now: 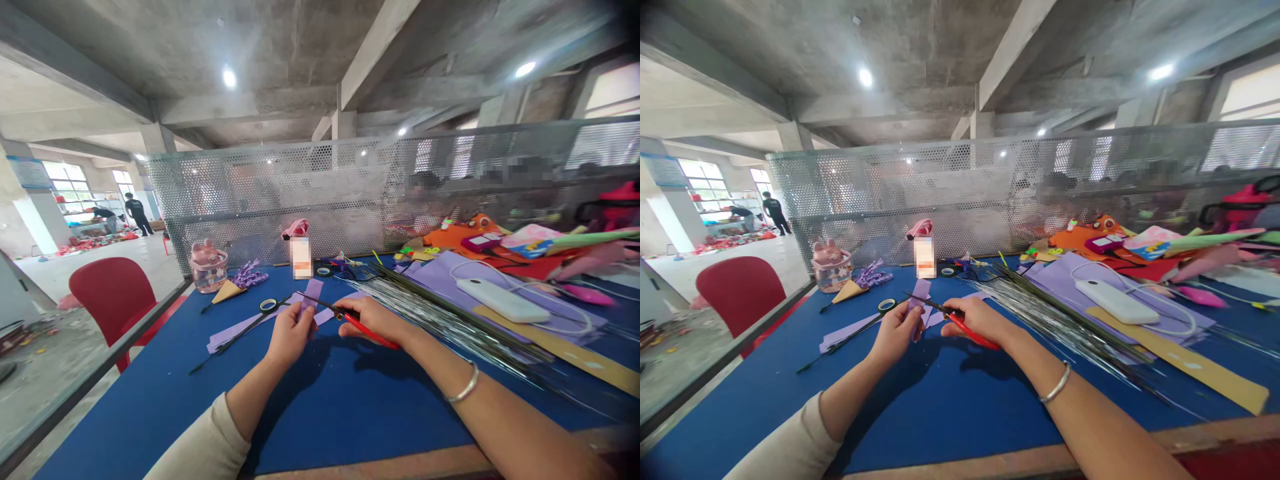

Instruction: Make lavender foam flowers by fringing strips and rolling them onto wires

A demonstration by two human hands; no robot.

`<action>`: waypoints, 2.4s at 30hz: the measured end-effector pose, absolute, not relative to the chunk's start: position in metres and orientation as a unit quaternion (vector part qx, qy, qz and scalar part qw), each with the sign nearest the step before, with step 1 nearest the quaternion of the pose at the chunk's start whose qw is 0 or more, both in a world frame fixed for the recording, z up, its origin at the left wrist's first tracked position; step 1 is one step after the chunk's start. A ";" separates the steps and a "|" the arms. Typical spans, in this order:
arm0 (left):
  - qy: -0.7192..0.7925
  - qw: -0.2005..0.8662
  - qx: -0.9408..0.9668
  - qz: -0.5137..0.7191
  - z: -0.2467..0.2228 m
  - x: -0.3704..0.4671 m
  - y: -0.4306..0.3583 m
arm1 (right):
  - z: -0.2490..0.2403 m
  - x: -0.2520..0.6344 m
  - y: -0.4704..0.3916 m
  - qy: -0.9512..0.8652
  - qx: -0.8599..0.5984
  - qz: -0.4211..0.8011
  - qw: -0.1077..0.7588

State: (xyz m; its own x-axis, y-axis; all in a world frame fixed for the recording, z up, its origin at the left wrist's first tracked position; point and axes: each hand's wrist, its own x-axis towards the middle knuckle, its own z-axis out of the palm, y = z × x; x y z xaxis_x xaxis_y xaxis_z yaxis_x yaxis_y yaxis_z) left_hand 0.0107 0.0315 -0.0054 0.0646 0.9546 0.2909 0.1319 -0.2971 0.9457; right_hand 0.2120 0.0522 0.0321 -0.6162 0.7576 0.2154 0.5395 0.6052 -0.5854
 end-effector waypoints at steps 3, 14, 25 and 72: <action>0.444 0.396 0.616 0.516 -0.006 0.010 0.031 | 0.034 0.212 0.050 -0.862 -0.377 0.249 0.229; 0.538 0.184 0.703 0.427 0.022 -0.003 0.031 | 0.030 0.220 0.060 -0.870 -0.373 0.200 0.253; 0.436 0.580 0.488 0.485 0.009 0.004 0.023 | 0.021 0.215 0.063 -0.877 -0.371 0.195 0.236; 0.447 0.493 0.525 0.531 -0.001 0.003 0.025 | 0.020 0.213 0.057 -0.878 -0.366 0.219 0.216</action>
State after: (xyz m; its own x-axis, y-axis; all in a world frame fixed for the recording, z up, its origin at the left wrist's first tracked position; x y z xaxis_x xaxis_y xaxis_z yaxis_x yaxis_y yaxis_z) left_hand 0.0034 0.0249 -0.0010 0.0359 0.9925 0.1171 -0.0541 -0.1151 0.9919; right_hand 0.2125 0.0575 0.0199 -0.6386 0.7377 0.2191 0.5485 0.6360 -0.5429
